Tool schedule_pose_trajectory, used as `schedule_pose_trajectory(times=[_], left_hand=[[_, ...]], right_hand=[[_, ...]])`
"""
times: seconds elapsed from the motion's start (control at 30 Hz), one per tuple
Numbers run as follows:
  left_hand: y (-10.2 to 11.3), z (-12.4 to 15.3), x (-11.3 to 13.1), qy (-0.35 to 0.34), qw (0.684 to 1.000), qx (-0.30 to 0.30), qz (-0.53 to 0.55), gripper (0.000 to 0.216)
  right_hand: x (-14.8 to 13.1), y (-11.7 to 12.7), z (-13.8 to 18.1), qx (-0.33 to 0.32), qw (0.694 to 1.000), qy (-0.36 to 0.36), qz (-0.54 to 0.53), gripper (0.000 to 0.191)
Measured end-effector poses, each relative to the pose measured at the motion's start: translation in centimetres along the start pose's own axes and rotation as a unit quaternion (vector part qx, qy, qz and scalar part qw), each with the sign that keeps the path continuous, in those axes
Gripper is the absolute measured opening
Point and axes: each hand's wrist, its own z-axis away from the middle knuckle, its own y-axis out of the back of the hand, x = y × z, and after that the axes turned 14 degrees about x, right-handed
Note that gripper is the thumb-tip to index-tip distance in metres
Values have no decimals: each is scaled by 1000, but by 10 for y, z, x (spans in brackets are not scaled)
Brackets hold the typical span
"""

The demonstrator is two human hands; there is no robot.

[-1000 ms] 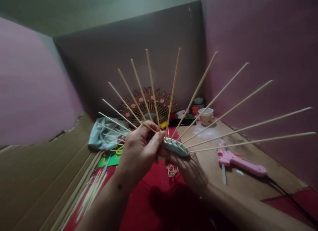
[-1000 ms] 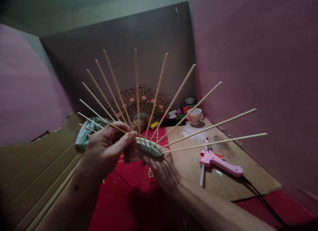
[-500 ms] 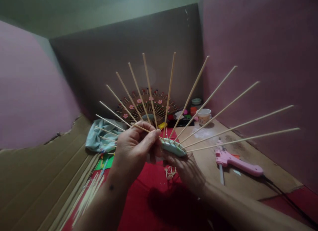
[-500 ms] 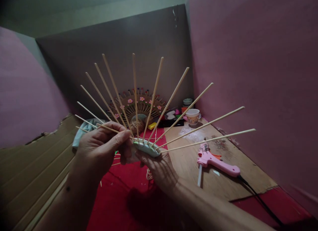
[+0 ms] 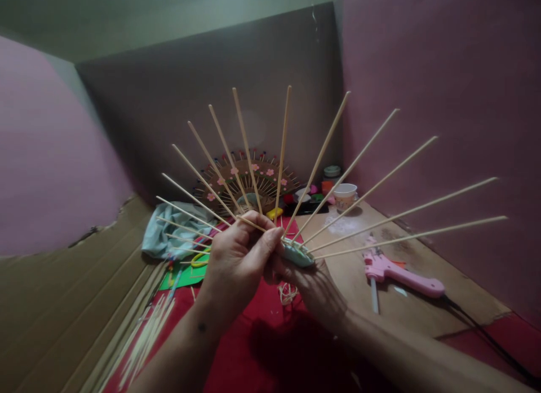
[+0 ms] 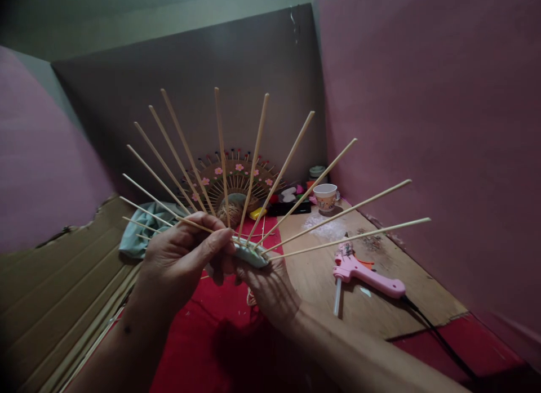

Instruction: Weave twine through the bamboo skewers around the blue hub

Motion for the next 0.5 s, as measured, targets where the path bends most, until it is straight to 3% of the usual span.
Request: schedule_pose_trajectory(times=[0.33,0.5], left_hand=[[3,-1,-5,-64,994,12,-92,11],[-2,4,-2,-7,1000,12,-23,14]], right_hand=[[2,1,2,30,999,13,17,19],[0,4,-2,20,996,73,56,24]])
